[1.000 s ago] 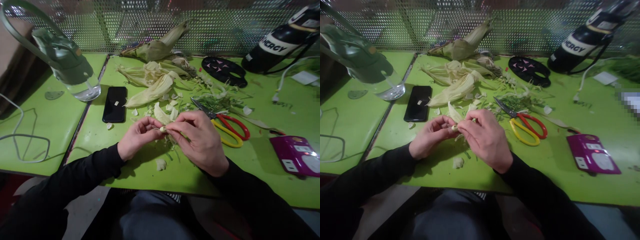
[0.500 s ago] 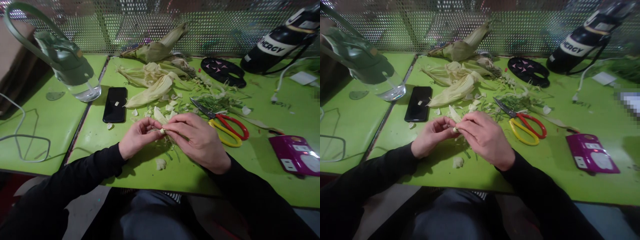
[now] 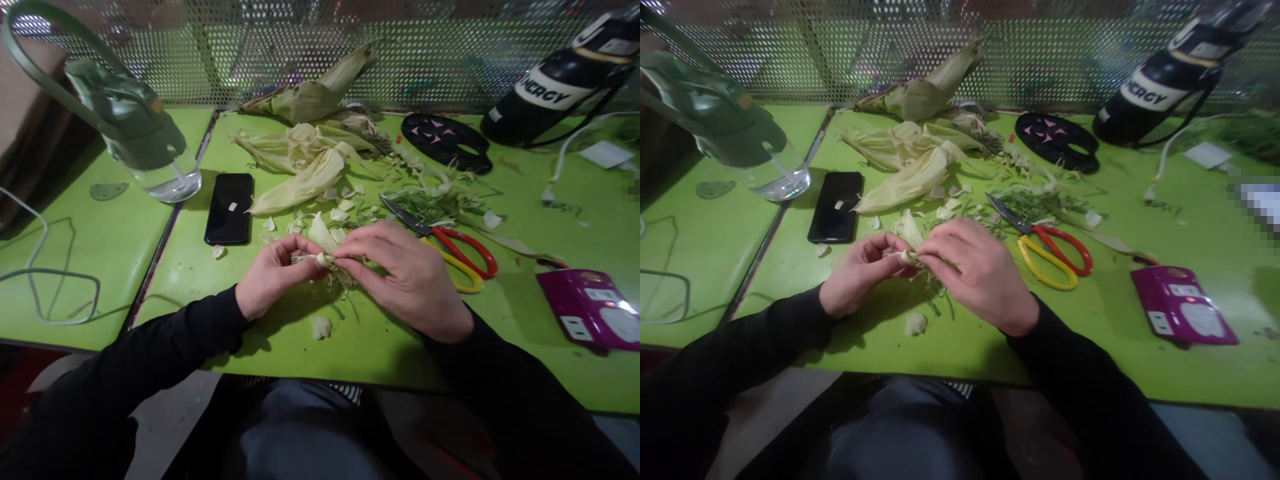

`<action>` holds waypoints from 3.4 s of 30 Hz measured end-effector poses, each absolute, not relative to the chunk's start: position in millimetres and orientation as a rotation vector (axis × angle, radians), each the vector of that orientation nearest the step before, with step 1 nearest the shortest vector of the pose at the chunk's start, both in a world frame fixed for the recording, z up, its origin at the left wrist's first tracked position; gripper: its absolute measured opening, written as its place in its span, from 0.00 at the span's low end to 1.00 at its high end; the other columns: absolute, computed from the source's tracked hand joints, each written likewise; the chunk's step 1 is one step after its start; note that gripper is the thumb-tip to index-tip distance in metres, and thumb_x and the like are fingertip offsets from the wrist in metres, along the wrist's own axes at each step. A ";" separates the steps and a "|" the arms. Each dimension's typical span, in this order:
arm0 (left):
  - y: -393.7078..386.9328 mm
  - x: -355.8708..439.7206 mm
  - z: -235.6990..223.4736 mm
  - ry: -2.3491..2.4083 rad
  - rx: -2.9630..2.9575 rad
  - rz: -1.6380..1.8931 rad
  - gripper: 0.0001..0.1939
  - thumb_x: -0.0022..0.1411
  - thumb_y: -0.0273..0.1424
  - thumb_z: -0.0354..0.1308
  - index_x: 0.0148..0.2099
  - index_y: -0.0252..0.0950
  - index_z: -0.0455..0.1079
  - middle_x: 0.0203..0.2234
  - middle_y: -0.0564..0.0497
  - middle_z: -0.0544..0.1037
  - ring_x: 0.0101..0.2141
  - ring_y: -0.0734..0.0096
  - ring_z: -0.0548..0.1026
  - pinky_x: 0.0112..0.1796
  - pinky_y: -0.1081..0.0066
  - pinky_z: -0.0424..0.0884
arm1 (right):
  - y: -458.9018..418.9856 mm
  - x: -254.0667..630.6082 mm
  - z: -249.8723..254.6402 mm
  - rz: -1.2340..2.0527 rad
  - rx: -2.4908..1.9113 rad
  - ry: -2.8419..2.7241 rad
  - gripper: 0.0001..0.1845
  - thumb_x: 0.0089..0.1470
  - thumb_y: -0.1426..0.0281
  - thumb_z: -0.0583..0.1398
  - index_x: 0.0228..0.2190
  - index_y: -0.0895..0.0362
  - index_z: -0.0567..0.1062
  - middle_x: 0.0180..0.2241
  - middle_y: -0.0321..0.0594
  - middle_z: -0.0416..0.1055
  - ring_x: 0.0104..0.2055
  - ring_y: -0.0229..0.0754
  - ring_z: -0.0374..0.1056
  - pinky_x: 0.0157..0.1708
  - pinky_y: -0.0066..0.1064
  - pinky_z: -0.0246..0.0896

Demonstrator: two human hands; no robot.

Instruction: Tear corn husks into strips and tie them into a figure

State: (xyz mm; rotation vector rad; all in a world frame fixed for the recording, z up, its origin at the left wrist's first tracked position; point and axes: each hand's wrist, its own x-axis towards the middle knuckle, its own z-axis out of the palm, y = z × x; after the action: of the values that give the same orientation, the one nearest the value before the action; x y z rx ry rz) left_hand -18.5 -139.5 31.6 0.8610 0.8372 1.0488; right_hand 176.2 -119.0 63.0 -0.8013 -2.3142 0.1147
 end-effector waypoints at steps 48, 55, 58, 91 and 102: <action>-155.0 -18.9 40.6 0.714 1.111 0.592 0.14 0.69 0.42 0.53 0.42 0.34 0.68 0.27 0.52 0.72 0.27 0.73 0.76 0.31 0.71 0.72 | -120.4 169.2 54.5 0.499 -1.107 -1.979 0.12 0.64 0.60 0.57 0.41 0.55 0.74 0.28 0.35 0.68 0.29 0.38 0.64 0.30 0.31 0.60; -148.9 -18.0 42.6 0.723 1.009 0.942 0.14 0.69 0.39 0.54 0.36 0.34 0.63 0.26 0.56 0.64 0.28 0.76 0.73 0.36 0.71 0.73 | -125.4 176.2 67.2 0.096 -0.905 -2.304 0.14 0.61 0.62 0.61 0.26 0.56 0.70 0.26 0.38 0.69 0.30 0.41 0.64 0.32 0.34 0.60; -148.4 -17.1 40.9 0.704 0.963 1.000 0.12 0.69 0.38 0.53 0.37 0.34 0.64 0.25 0.56 0.63 0.27 0.77 0.70 0.34 0.71 0.74 | -127.4 175.2 70.1 0.187 -0.857 -2.420 0.15 0.63 0.67 0.59 0.24 0.55 0.69 0.24 0.37 0.67 0.29 0.40 0.62 0.31 0.33 0.58; -160.0 -20.0 32.0 1.267 2.448 0.794 0.21 0.68 0.22 0.43 0.60 0.31 0.66 0.50 0.37 0.70 0.44 0.60 0.72 0.44 0.57 0.76 | -128.1 155.9 46.7 0.412 -1.236 -1.902 0.05 0.66 0.67 0.53 0.36 0.52 0.67 0.26 0.31 0.66 0.23 0.35 0.61 0.26 0.29 0.56; -157.7 -23.0 54.4 1.036 1.899 0.595 0.17 0.73 0.35 0.42 0.48 0.32 0.69 0.32 0.48 0.76 0.31 0.70 0.72 0.38 0.67 0.71 | -135.7 155.8 43.3 0.402 -1.230 -2.119 0.08 0.64 0.68 0.53 0.42 0.51 0.71 0.33 0.38 0.77 0.31 0.42 0.72 0.31 0.32 0.63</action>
State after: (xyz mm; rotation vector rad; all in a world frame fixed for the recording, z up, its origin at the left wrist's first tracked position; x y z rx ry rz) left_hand -23.0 -157.7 54.4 1.8994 1.0357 0.5951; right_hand 155.8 -135.7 43.3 -1.2302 -2.1194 0.4016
